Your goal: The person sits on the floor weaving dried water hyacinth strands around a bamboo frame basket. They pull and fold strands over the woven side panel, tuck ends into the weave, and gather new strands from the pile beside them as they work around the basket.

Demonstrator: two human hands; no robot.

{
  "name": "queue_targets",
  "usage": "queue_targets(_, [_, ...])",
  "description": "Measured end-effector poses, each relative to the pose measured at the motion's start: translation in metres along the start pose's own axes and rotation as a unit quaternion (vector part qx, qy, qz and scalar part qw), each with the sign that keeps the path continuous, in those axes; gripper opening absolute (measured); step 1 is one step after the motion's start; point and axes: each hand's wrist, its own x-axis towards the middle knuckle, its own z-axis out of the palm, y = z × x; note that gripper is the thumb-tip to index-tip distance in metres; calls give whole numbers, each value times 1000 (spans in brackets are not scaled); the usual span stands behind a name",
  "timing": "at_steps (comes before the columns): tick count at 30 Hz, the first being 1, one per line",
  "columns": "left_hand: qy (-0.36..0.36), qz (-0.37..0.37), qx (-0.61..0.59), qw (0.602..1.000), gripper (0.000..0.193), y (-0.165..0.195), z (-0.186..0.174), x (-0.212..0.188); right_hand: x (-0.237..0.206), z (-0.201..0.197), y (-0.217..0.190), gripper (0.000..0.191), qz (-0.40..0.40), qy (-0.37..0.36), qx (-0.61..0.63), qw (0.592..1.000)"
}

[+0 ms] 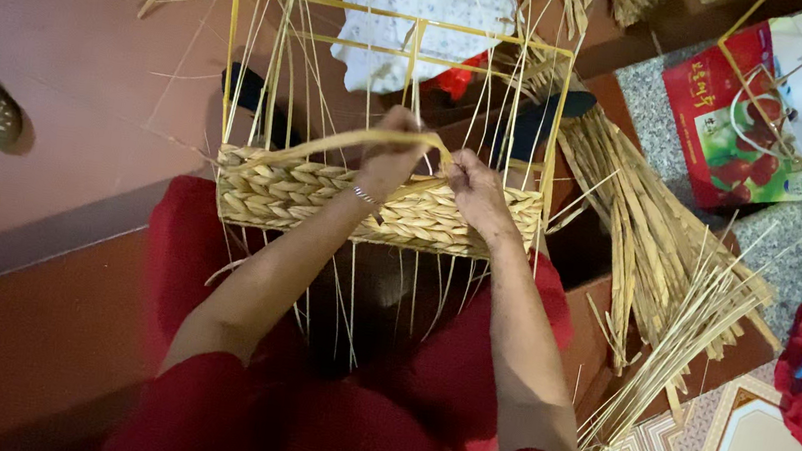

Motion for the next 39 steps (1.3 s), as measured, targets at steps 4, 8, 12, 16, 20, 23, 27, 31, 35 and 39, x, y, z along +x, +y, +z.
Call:
queue_targets(4, [-70,-214,-368,902,29,12,-36,-34,1,8,-1,7,28,10,57,998])
queue_targets(8, [-138,-91,-373,913,41,25,-52,-78,8,19,-4,14,-50,77,-23,996])
queue_targets(12, [-159,-104,1,982,34,39,-68,-85,6,19,-5,8,-90,68,-71,991])
queue_targets(16, [-11,204,-102,974,38,39,-102,-66,1,3,-14,21,-133,3,-43,990])
queue_targets(20, [45,350,236,906,25,21,-113,-54,-3,4,-26,10,36,-16,-37,999])
queue_targets(23, [-6,324,455,830,14,-4,-108,-53,-2,15,-22,10,115,16,27,993])
queue_targets(27, [68,426,429,794,12,-43,-110,-53,7,22,5,6,-10,77,10,997])
queue_targets(31, [-26,343,403,848,4,-70,-111,-55,18,34,22,5,-119,171,-90,974])
queue_targets(35, [-148,191,400,884,28,-69,-116,-66,20,43,20,23,-126,203,-195,951])
queue_targets(39, [-105,331,412,843,66,-45,-123,-85,21,51,20,26,-239,234,-241,911])
